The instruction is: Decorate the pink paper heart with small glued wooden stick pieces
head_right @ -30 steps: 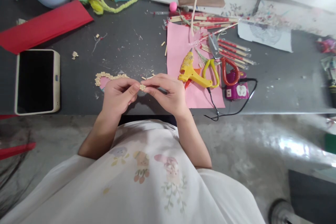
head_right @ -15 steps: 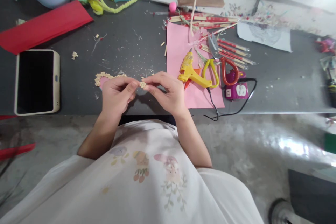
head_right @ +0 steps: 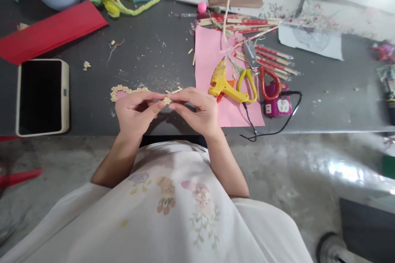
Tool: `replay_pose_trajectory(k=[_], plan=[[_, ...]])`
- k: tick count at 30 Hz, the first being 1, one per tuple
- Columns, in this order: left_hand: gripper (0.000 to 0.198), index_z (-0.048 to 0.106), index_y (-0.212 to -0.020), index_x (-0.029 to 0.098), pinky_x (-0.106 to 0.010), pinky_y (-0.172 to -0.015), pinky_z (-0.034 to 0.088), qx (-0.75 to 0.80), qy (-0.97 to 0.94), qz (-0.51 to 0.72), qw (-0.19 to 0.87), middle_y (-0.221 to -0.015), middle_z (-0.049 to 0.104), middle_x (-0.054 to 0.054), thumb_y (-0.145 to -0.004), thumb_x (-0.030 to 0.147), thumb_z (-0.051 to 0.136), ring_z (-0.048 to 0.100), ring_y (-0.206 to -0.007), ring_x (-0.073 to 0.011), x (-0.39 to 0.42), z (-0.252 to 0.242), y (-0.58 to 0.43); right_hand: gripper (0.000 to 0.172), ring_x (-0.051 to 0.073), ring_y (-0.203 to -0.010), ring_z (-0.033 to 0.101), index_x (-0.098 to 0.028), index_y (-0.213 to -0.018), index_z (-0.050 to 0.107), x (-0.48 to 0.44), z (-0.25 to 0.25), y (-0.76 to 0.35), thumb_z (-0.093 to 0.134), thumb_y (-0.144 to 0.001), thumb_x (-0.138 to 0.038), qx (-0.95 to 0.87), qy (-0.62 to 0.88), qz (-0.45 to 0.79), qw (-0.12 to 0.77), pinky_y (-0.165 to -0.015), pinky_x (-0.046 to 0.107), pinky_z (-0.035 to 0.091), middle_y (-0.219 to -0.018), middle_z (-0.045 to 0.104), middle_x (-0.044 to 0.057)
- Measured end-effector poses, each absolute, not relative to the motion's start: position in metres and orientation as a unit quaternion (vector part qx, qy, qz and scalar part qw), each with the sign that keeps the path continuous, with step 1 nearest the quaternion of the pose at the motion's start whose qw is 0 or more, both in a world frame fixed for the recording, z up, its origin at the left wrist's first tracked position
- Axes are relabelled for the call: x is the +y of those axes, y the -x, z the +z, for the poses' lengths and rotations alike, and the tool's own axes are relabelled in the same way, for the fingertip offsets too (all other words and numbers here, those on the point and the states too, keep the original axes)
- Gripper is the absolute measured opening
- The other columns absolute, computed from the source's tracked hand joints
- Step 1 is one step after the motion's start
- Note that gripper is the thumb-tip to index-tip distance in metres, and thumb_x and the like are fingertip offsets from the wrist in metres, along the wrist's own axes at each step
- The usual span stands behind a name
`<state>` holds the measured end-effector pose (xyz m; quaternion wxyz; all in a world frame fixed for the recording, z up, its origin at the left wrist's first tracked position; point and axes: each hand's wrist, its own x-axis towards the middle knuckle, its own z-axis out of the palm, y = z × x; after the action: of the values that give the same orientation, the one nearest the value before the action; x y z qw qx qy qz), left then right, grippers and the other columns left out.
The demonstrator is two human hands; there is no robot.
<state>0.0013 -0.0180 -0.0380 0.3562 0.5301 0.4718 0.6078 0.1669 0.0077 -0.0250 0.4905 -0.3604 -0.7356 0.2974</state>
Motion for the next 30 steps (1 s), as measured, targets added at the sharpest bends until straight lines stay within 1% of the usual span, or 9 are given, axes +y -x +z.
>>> replay_pose_trajectory(k=[6, 11, 14, 18, 24, 30], plan=[[0.012, 0.080, -0.080, 0.026, -0.022, -0.049, 0.042, 0.472, -0.563, 0.609, 0.297, -0.067, 0.074, 0.000, -0.073, 0.036, 0.081, 0.058, -0.051, -0.0087, -0.0177, -0.0437, 0.0003, 0.008, 0.014, -0.073, 0.068, -0.027, -0.089, 0.076, 0.0071, -0.0226, -0.1652, 0.074, -0.082, -0.031, -0.734, 0.367, 0.294, 0.490, -0.069, 0.030, 0.057, -0.080, 0.076, 0.000], [0.006, 0.080, -0.080, 0.029, -0.022, -0.049, 0.040, 0.458, -0.577, 0.628, 0.253, -0.062, 0.072, 0.001, -0.075, 0.031, 0.080, 0.054, -0.048, -0.0072, -0.0169, -0.0459, -0.0004, 0.007, 0.013, -0.072, 0.068, -0.026, -0.089, 0.076, 0.0078, -0.0217, -0.1636, 0.074, -0.082, -0.027, -0.734, 0.352, 0.299, 0.498, -0.068, 0.029, 0.056, -0.081, 0.076, -0.001], [0.009, 0.080, -0.084, 0.031, -0.022, -0.047, 0.039, 0.434, -0.584, 0.645, 0.234, -0.061, 0.072, 0.003, -0.075, 0.027, 0.079, 0.052, -0.046, -0.0060, -0.0168, -0.0457, -0.0015, 0.009, 0.013, -0.071, 0.068, -0.026, -0.090, 0.076, 0.0082, -0.0226, -0.1639, 0.074, -0.082, -0.024, -0.734, 0.338, 0.301, 0.506, -0.067, 0.029, 0.056, -0.081, 0.076, -0.001], [0.006, 0.080, -0.081, 0.031, -0.022, -0.047, 0.039, 0.436, -0.582, 0.646, 0.230, -0.059, 0.071, 0.003, -0.075, 0.029, 0.080, 0.050, -0.045, -0.0060, -0.0168, -0.0459, -0.0027, 0.009, 0.013, -0.070, 0.068, -0.026, -0.090, 0.076, 0.0085, -0.0243, -0.1653, 0.074, -0.082, -0.024, -0.738, 0.341, 0.294, 0.504, -0.066, 0.029, 0.056, -0.080, 0.076, -0.001], [0.011, 0.080, -0.088, 0.029, -0.021, -0.050, 0.043, 0.419, -0.602, 0.645, 0.212, -0.067, 0.075, 0.003, -0.077, 0.024, 0.078, 0.056, -0.049, -0.0061, -0.0172, -0.0443, -0.0029, 0.008, 0.013, -0.070, 0.068, -0.025, -0.090, 0.076, 0.0080, -0.0251, -0.1657, 0.074, -0.082, -0.024, -0.738, 0.349, 0.286, 0.502, -0.066, 0.029, 0.056, -0.080, 0.076, -0.001], [0.011, 0.079, -0.091, 0.026, -0.018, -0.050, 0.043, 0.432, -0.612, 0.625, 0.221, -0.070, 0.075, 0.004, -0.082, 0.022, 0.074, 0.058, -0.051, -0.0053, -0.0177, -0.0408, -0.0024, 0.013, 0.013, -0.075, 0.070, -0.027, -0.095, 0.076, 0.0087, -0.0274, -0.1659, 0.075, -0.082, -0.023, -0.727, 0.330, 0.300, 0.522, -0.068, 0.027, 0.057, -0.085, 0.077, -0.002]])
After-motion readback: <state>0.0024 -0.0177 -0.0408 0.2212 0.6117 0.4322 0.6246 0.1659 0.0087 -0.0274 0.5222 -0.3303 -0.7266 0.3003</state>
